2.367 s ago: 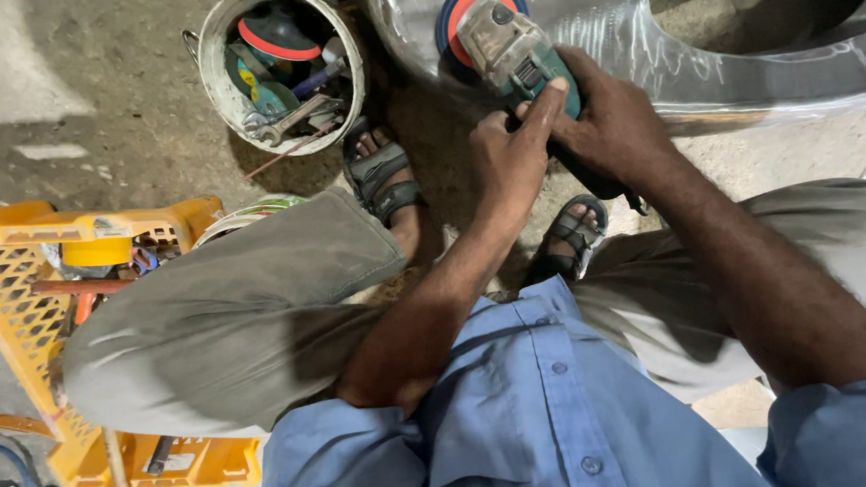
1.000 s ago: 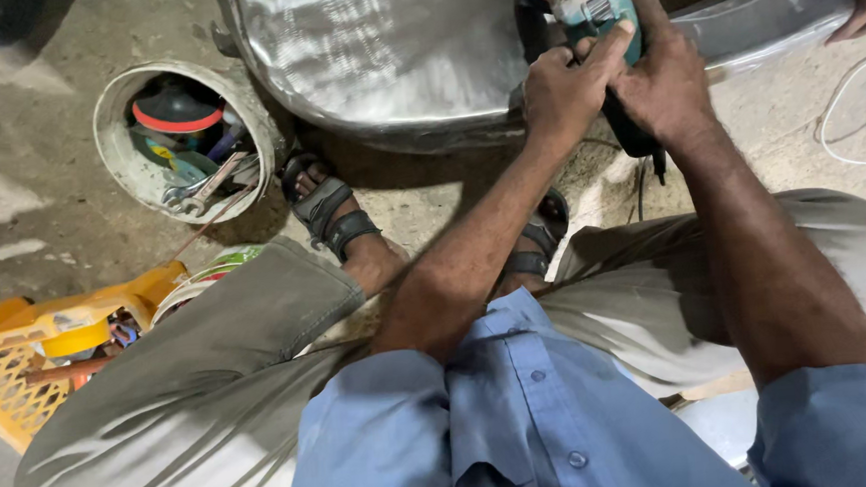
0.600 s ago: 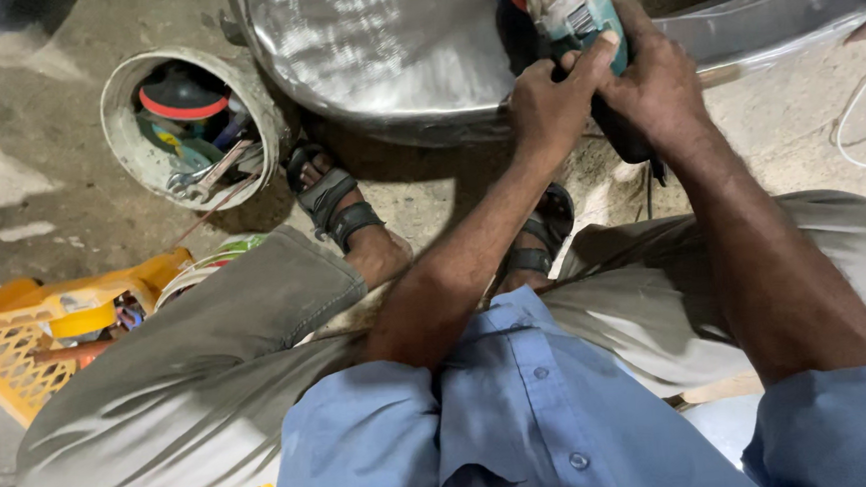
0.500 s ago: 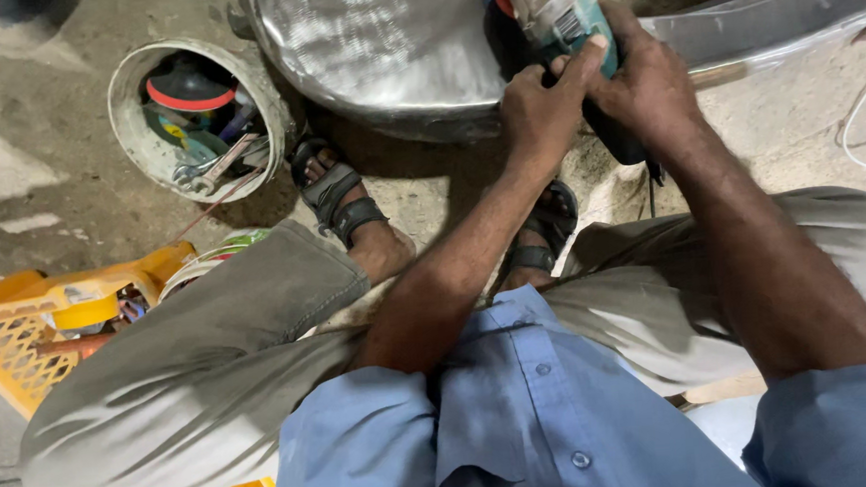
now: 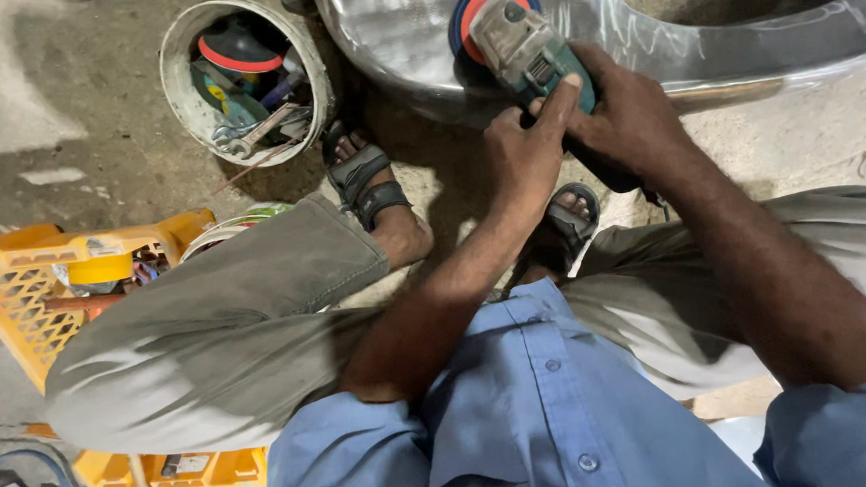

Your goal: The person uses an angle grinder with a polishing pad to smooth and polish the surface of a large, curved metal object. They move the tool across the surface in circular and sweeping motions, occasionally pausing to wipe the surface with their hand.

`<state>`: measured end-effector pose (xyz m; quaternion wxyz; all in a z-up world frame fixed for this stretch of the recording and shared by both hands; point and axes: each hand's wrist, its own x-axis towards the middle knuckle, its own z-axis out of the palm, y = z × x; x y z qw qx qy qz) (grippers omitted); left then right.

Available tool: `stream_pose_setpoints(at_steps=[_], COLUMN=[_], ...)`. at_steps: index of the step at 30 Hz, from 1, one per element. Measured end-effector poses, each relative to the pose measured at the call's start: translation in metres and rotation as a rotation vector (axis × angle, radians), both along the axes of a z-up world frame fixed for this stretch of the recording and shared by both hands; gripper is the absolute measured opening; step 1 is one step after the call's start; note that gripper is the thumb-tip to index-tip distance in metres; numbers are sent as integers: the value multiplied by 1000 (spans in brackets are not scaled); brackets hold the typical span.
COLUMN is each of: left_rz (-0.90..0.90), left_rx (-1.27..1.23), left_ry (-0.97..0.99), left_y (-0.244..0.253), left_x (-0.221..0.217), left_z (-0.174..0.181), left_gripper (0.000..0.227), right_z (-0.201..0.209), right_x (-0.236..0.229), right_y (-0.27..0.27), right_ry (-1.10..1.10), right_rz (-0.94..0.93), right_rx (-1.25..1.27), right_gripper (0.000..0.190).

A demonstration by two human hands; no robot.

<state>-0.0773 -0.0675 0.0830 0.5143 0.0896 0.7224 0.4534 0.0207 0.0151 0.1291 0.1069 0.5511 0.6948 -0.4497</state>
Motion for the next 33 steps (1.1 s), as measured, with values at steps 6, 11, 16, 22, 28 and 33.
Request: stream_pose_setpoints(at_steps=[6,11,16,22,28,33], left_rz=[-22,38,40,-62,-77,-165], left_rx=[-73,-28,-22,-25,95,125], left_ry=[35,-81,-102,-17,-88,-126], left_y=[-11,-22,-20,4,28,48], left_x=[-11,-11,-8,10,39,66], left_z=[19,26,27,4,-36,-67], left_gripper=[57,51,47,51,54,56], right_z=[6,-3,-12,-19,-33,-45], right_x=[-9,1,14,29,45,73], right_y=[-7,-16,-19,-4,24,37], right_ry=[33,108,176,22,-114,-81], right_rz=[51,89,115,35,-19,-85], right_rx=[-25,-14,74,98,93,125], right_gripper=[86,83,76,78,85,79])
